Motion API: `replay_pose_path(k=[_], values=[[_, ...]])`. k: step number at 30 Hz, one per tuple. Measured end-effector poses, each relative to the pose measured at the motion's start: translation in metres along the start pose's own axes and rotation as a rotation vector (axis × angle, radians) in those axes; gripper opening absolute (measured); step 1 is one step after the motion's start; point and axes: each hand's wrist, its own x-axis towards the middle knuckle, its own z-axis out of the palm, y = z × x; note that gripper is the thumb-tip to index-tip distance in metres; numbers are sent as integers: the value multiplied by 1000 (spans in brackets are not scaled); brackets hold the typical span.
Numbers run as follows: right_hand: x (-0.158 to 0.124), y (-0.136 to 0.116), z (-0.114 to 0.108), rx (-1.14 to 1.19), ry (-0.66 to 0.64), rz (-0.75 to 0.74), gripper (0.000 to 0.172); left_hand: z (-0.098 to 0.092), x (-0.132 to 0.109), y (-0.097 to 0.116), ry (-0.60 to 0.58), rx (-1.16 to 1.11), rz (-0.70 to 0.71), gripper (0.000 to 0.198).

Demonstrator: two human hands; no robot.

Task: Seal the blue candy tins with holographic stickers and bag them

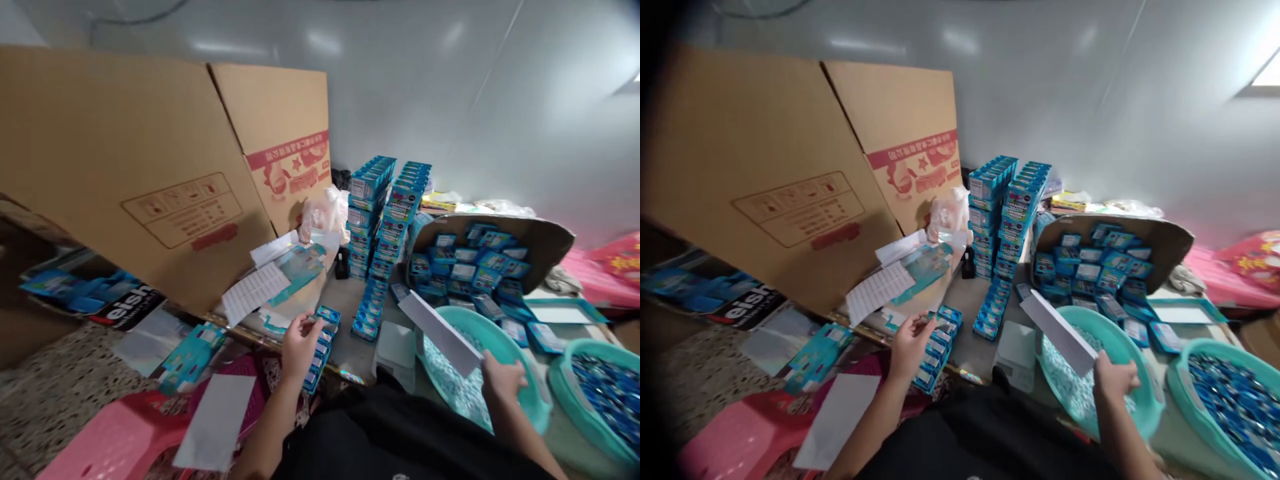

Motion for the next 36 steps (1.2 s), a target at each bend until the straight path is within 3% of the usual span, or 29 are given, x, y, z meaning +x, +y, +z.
replay_pose_path(k=[2, 4, 7, 11, 13, 16, 19, 24, 30, 36], values=[[-3, -16, 6, -57, 159, 58, 78, -3, 5, -4, -30, -36, -64, 50], [-6, -41, 15, -25, 163, -84, 70, -3, 10, -6, -40, -129, -129, 54], [-20, -91, 31, 257, -216, -339, 54, -2, 17, -5, -86, -318, -205, 61], [-58, -170, 60, 555, -808, -298, 50, -3, 30, -3, -177, -478, -233, 69], [-76, -205, 76, 617, -945, -280, 51, -4, 36, -4, -209, -446, -256, 67], [-94, -240, 99, 648, -1014, -261, 44, -5, 44, -12, -246, -303, -259, 59], [-102, -249, 117, 593, -987, -201, 37, -3, 53, -29, -291, -194, -254, 53], [-109, -235, 139, 484, -891, -91, 27, 4, 76, -52, -397, 23, -258, 46], [-112, -227, 170, 236, -768, 7, 26, 17, 109, -67, -407, 356, -90, 15], [-122, -227, 196, 113, -694, 74, 14, 23, 119, -91, -455, 504, -53, 15]])
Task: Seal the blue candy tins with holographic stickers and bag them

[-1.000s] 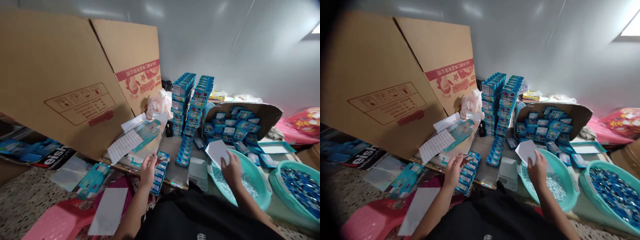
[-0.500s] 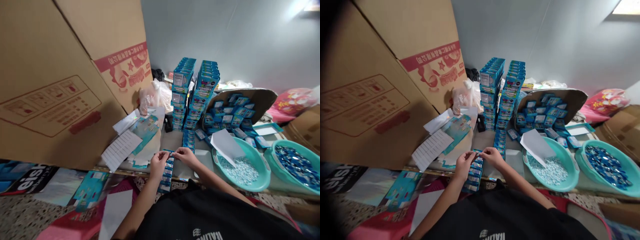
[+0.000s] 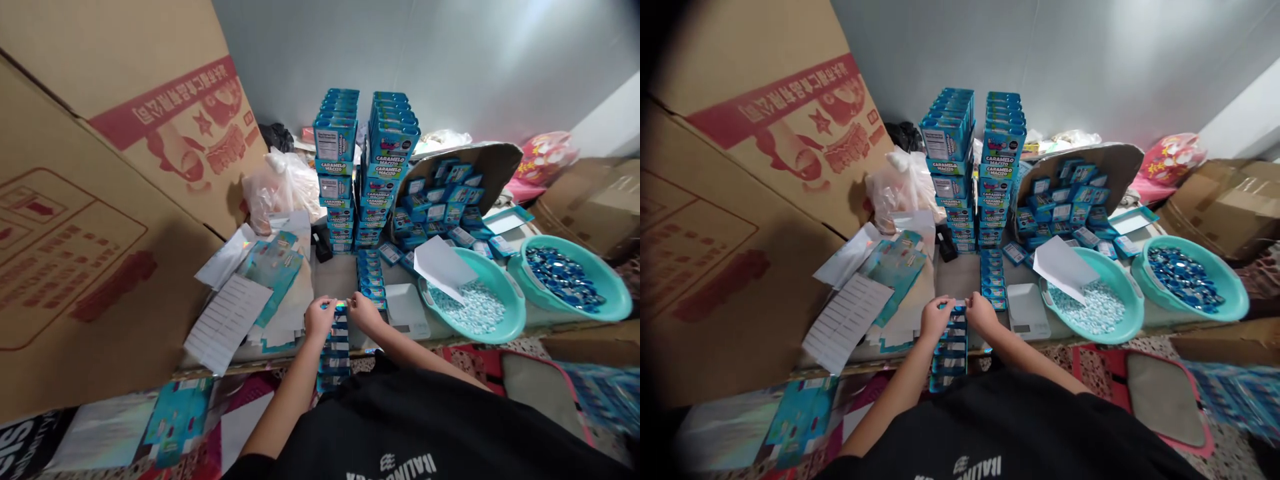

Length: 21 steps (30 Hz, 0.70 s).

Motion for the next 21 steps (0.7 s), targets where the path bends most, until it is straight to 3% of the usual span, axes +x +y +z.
replay_pose_path(k=[8, 14, 21], values=[[-8, 10, 29, 126, 38, 129, 22, 2, 5, -13, -18, 58, 64, 15], [-8, 10, 36, 174, 100, 188, 25, 7, 6, -19, -5, 95, 44, 17], [-4, 13, 39, 169, 40, 203, 29, 11, 8, -28, 24, 69, 73, 12]])
